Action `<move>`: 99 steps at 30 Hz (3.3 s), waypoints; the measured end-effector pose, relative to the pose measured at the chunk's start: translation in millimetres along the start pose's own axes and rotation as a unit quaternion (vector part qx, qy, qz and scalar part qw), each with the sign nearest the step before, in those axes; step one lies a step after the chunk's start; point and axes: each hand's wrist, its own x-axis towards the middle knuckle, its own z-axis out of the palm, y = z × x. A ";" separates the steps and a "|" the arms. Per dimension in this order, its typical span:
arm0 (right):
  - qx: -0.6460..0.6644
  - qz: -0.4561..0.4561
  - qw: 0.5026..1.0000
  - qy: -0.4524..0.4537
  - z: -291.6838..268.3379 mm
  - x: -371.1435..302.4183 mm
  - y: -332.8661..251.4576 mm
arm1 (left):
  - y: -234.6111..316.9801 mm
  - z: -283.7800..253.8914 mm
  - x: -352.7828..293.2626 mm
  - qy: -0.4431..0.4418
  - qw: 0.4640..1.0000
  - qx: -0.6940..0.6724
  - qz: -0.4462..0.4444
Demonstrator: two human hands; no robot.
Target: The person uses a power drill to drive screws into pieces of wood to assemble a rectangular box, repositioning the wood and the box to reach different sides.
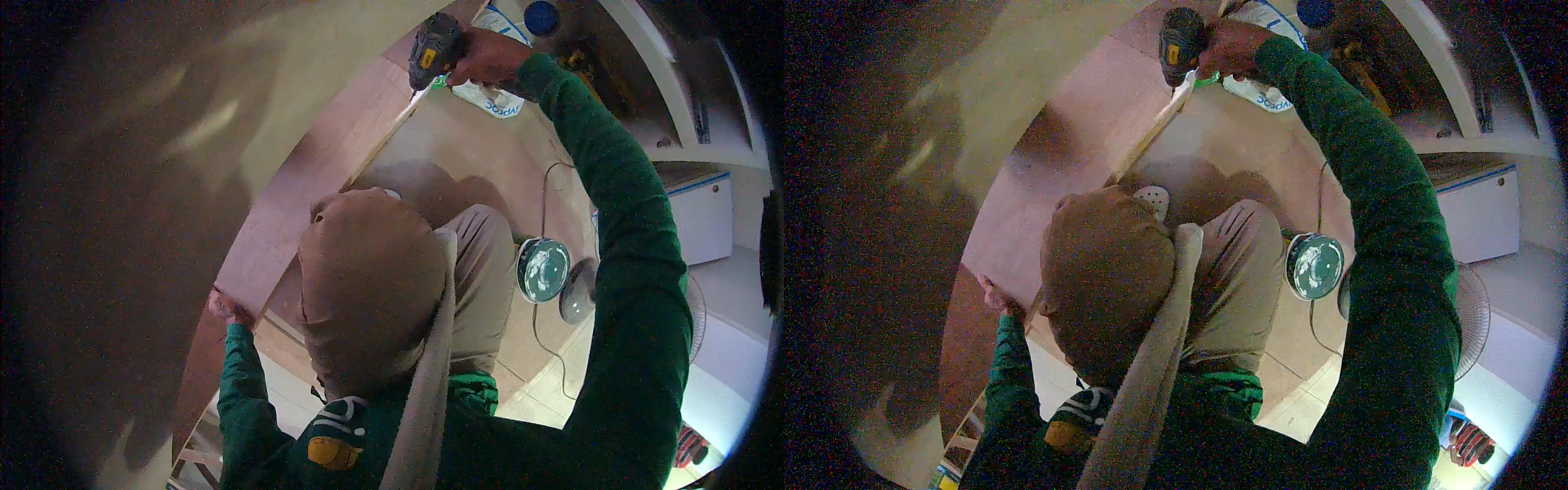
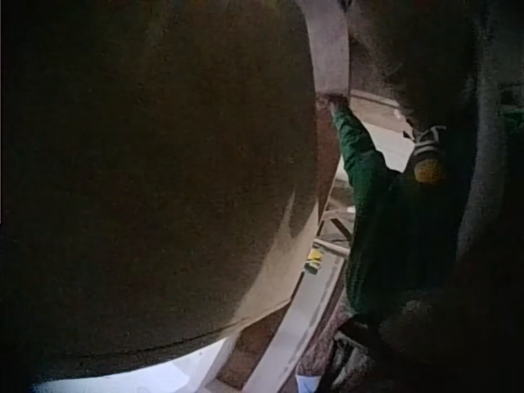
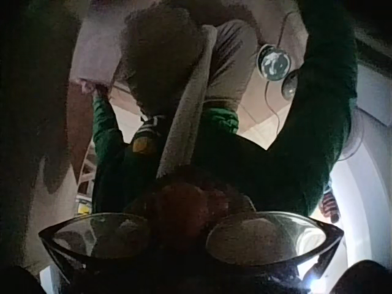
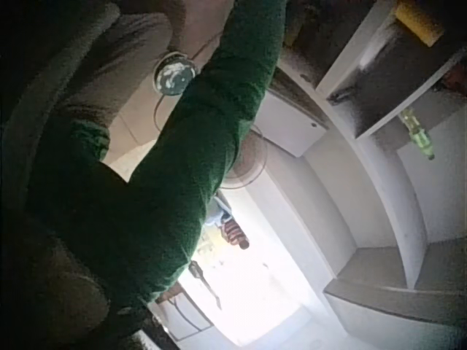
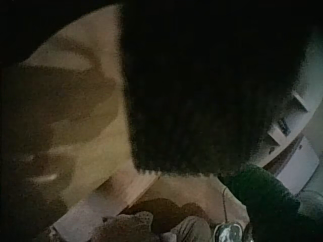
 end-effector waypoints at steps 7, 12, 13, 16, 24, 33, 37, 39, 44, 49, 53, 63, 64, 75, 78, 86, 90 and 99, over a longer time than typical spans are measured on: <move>-0.020 -0.017 1.000 0.016 0.1 1.2 -1.4 | 7.9 0.4 -2.1 -0.001 1.000 0.007 -0.002; -0.125 -0.002 0.991 0.041 -4.2 14.2 9.9 | 10.1 11.6 -5.3 -0.009 1.000 0.011 -0.008; -0.108 -0.007 0.993 0.040 -2.4 4.6 -4.6 | 11.8 7.5 -6.2 -0.005 1.000 0.012 -0.007; -0.100 0.013 0.994 0.030 0.4 15.1 -5.5 | 13.8 3.8 -9.4 0.002 1.000 0.014 -0.007; -0.199 0.001 0.977 0.080 0.0 22.9 7.9 | 18.2 9.3 -14.3 0.002 1.000 0.024 -0.012; -0.196 0.039 0.979 0.046 -0.1 19.5 -7.3 | 23.2 10.6 -14.3 0.010 0.999 0.030 -0.014; -0.241 0.028 0.967 0.077 3.2 25.1 2.6 | 22.6 12.3 -14.6 0.009 0.999 0.032 -0.019; -0.229 -0.024 0.971 0.066 -2.3 23.5 -0.4 | 23.1 9.1 -15.4 0.015 0.999 0.032 -0.019; -0.268 -0.086 0.951 0.126 2.5 10.6 -10.9 | 25.6 10.0 -15.7 0.015 0.999 0.033 -0.020; -0.274 -0.079 0.956 0.064 -14.2 18.5 5.1 | 27.7 11.8 -17.5 0.015 0.999 0.037 -0.019; -0.322 -0.074 0.935 0.132 -1.4 12.3 -4.5 | 29.3 12.8 -16.6 0.014 0.999 0.040 -0.018; -0.344 -0.149 0.917 0.137 -11.1 25.0 39.2 | 32.3 22.0 -14.9 0.010 0.999 0.047 -0.009; -0.350 -0.151 0.913 0.145 -6.0 22.1 31.9 | 32.6 19.8 -14.8 0.012 0.999 0.047 -0.008; -0.354 -0.156 0.903 0.186 10.2 7.8 14.3 | 37.0 25.8 -15.7 0.020 0.998 0.053 0.017; -0.380 -0.160 0.902 0.125 -16.2 17.3 34.7 | 43.7 44.9 -18.5 0.022 0.996 0.077 0.042; -0.303 -0.061 0.940 0.143 31.4 15.0 12.6 | 25.5 46.7 32.9 0.231 0.802 0.312 0.455; -0.006 -0.088 0.944 0.317 80.8 -27.2 72.8 | 91.5 137.4 65.5 -0.066 0.809 0.483 0.328; 0.408 0.055 0.835 0.365 213.9 -62.8 76.5 | 224.1 318.6 57.6 -0.105 0.704 0.468 0.523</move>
